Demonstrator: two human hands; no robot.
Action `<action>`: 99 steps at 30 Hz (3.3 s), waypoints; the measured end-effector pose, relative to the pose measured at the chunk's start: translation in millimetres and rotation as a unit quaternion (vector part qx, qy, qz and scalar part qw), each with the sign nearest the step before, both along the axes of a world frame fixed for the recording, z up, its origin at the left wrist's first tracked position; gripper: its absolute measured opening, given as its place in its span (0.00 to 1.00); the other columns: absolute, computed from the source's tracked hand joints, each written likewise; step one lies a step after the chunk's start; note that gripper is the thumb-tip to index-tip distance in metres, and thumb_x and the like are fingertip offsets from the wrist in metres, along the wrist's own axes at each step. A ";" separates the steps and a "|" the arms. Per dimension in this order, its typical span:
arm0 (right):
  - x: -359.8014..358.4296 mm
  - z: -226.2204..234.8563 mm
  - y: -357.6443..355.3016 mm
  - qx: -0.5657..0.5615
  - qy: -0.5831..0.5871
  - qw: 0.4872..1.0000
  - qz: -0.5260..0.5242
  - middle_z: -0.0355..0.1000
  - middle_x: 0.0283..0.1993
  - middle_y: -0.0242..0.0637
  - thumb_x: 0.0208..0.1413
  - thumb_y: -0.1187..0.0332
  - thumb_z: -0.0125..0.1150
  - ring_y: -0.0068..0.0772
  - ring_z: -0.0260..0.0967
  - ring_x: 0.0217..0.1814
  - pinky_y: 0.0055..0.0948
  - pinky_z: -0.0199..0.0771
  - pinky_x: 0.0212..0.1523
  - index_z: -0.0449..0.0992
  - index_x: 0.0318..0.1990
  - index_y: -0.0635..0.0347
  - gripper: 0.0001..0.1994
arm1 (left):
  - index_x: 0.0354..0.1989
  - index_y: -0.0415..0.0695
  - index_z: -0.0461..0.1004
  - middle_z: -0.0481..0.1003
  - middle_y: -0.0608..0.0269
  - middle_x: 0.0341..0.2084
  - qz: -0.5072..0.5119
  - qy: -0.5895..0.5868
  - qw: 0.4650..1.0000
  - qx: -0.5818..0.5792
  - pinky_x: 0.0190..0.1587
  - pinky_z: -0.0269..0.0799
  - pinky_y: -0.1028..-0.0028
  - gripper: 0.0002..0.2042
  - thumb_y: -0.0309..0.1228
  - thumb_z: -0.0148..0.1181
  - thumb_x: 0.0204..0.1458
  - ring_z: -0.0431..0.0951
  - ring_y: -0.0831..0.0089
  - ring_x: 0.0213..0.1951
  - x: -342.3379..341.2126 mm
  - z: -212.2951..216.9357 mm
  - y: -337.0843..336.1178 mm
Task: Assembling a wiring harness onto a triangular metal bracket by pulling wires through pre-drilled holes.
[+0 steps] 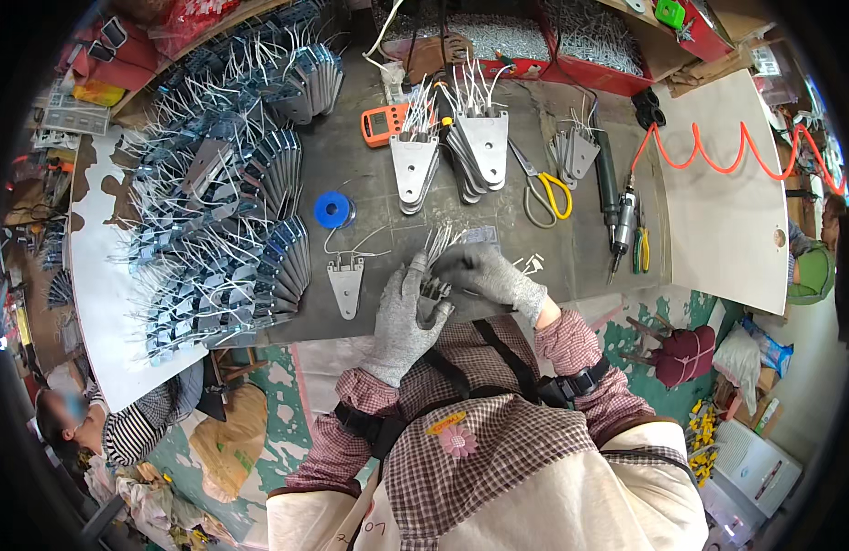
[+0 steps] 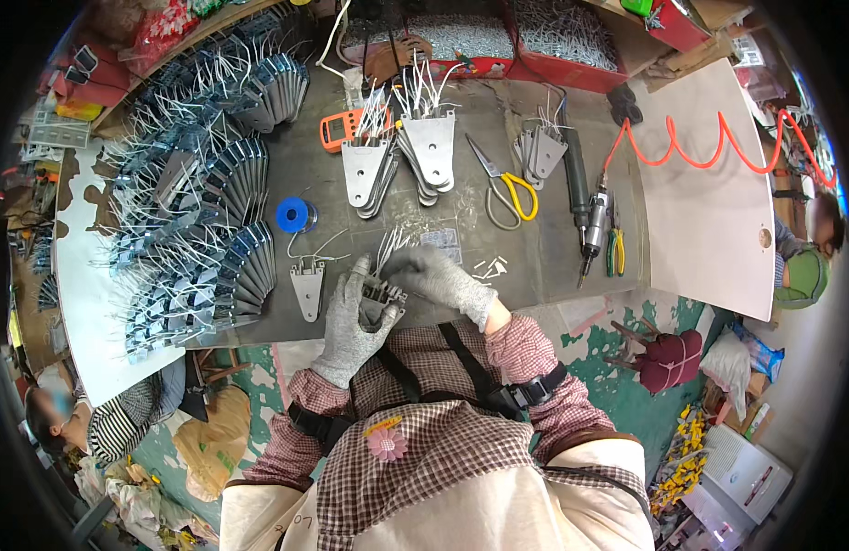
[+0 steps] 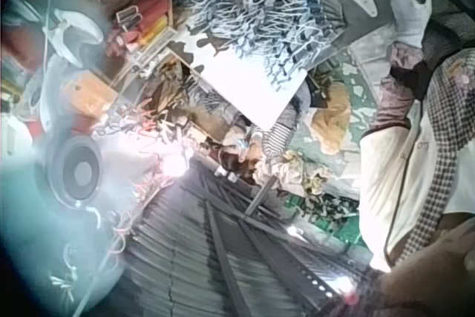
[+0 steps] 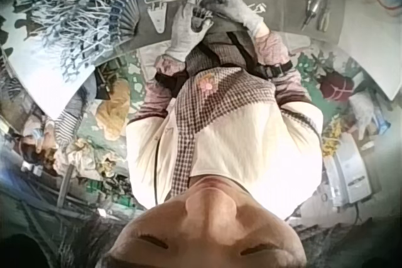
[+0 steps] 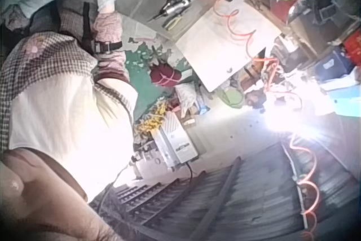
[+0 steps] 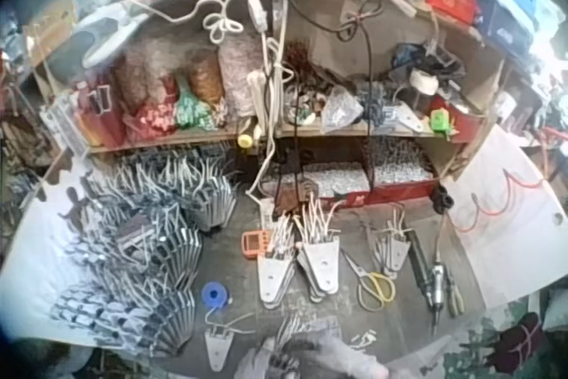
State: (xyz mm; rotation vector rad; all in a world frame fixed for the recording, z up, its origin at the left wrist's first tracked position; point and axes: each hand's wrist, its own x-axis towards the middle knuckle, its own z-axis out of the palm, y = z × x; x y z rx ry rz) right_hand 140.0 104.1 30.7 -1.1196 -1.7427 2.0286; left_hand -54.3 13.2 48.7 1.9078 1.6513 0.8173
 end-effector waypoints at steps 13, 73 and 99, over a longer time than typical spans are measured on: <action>1.5 22.2 20.7 0.099 -0.020 0.992 0.075 0.82 0.47 0.46 0.61 0.73 0.60 0.41 0.81 0.51 0.37 0.79 0.54 0.80 0.52 0.64 0.13 | 0.74 0.38 0.57 0.73 0.45 0.51 -0.003 -0.064 0.997 -0.053 0.60 0.73 0.53 0.45 0.34 0.76 0.48 0.77 0.45 0.52 0.2 1.2 8.4; -5.7 48.2 -19.4 0.208 0.014 0.977 -0.032 0.75 0.44 0.45 0.58 0.76 0.66 0.46 0.78 0.48 0.39 0.80 0.50 0.76 0.48 0.64 0.11 | 0.62 0.39 0.72 0.79 0.65 0.40 -0.012 -0.251 0.919 -0.303 0.50 0.75 0.75 0.19 0.25 0.63 0.63 0.76 0.80 0.43 -4.5 -8.5 93.2; -3.0 48.7 14.7 0.100 -0.039 0.943 -0.315 0.78 0.41 0.35 0.63 0.74 0.65 0.23 0.75 0.43 0.26 0.77 0.45 0.79 0.47 0.62 0.07 | 0.51 0.34 0.79 0.84 0.58 0.37 0.084 -0.331 0.901 -0.266 0.45 0.78 0.71 0.13 0.29 0.68 0.61 0.82 0.72 0.40 -0.4 5.0 86.6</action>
